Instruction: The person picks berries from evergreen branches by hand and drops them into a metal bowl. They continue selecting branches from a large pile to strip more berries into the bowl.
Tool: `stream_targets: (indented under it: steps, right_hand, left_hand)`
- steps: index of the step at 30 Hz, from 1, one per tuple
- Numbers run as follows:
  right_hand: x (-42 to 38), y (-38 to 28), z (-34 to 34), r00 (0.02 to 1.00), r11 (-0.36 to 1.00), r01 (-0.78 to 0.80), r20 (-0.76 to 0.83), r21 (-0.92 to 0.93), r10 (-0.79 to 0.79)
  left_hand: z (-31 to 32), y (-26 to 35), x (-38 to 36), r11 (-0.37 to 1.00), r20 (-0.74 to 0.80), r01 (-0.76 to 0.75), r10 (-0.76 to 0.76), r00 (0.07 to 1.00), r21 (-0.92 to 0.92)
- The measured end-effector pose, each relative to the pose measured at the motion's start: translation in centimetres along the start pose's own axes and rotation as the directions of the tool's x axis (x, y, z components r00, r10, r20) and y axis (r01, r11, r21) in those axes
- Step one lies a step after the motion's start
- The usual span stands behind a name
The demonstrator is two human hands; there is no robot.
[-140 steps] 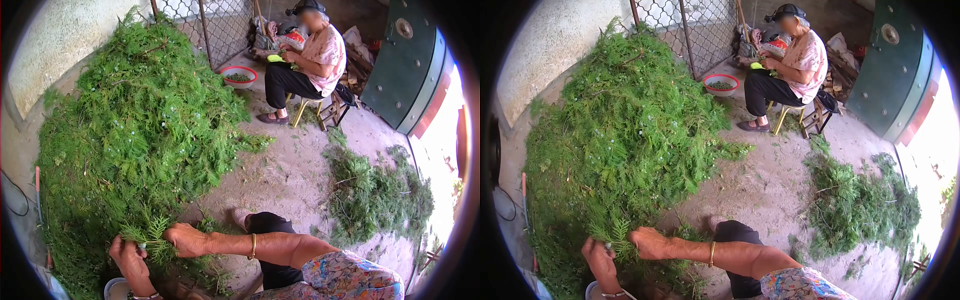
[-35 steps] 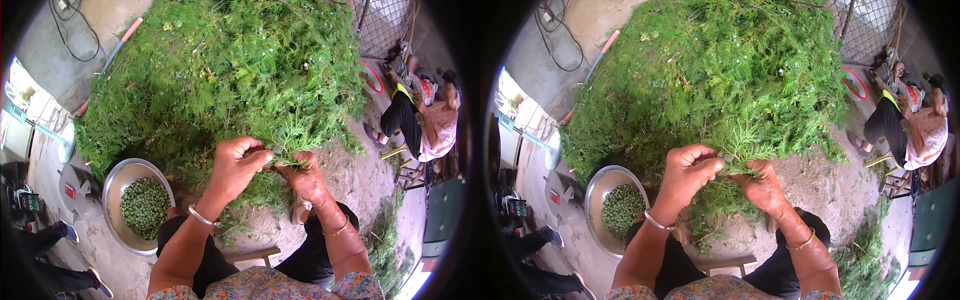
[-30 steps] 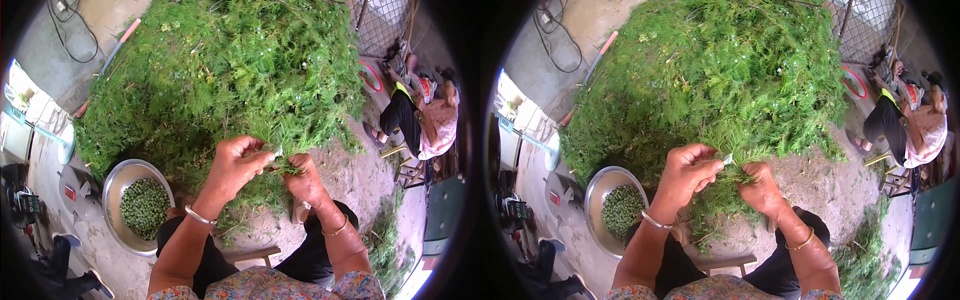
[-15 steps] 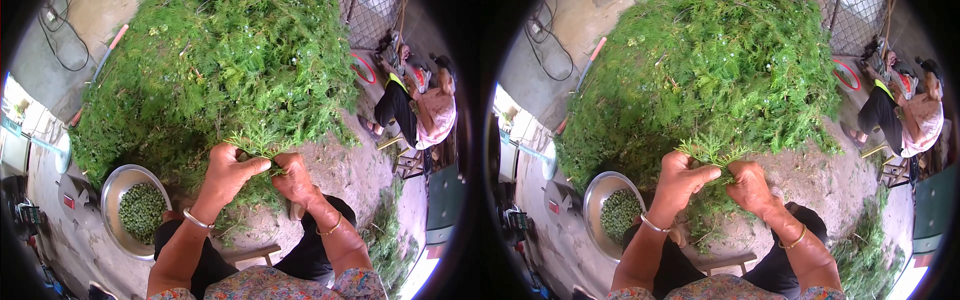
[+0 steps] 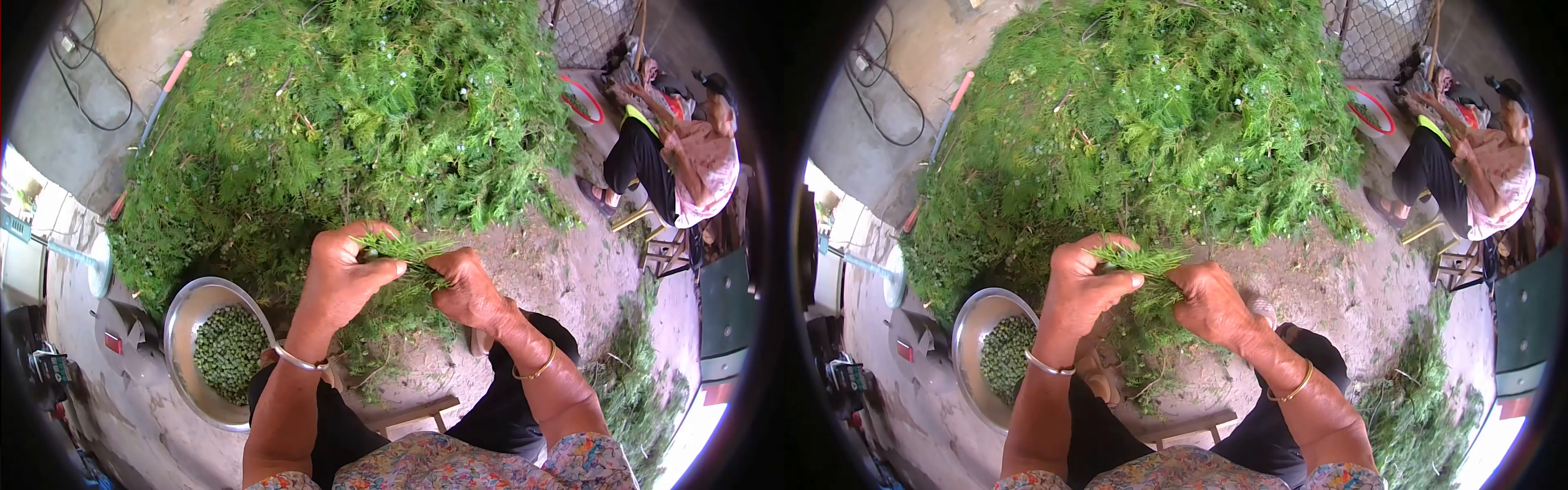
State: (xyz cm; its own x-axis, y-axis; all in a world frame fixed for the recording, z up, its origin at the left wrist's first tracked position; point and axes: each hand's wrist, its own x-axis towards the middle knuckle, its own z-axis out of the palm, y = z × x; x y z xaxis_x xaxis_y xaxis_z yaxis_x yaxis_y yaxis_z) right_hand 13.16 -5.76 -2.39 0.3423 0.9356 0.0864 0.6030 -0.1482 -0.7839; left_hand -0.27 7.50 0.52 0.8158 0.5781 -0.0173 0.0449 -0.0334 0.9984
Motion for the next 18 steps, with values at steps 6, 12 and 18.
stream_targets:
  steps: [6, 12, 18]
  right_hand:
    - [0.1, -0.8, -0.7, 0.991, 0.979, 0.086, 0.089, 0.187, -0.104]
    - [-0.2, -0.1, -1.8, 0.987, 0.923, -0.112, 0.146, 0.367, 0.062]
    - [-1.6, -2.2, -4.6, 0.974, 0.907, -0.2, -0.024, 0.371, 0.225]
  left_hand:
    - [-1.0, 0.4, 0.1, 0.972, -0.07, 0.077, -0.094, 0.993, -0.223]
    - [-4.1, 0.3, 0.4, 0.992, -0.215, -0.059, 0.034, 0.976, -0.114]
    - [-8.3, -2.4, 1.5, 0.477, 0.037, 0.01, 0.046, 0.998, -0.879]
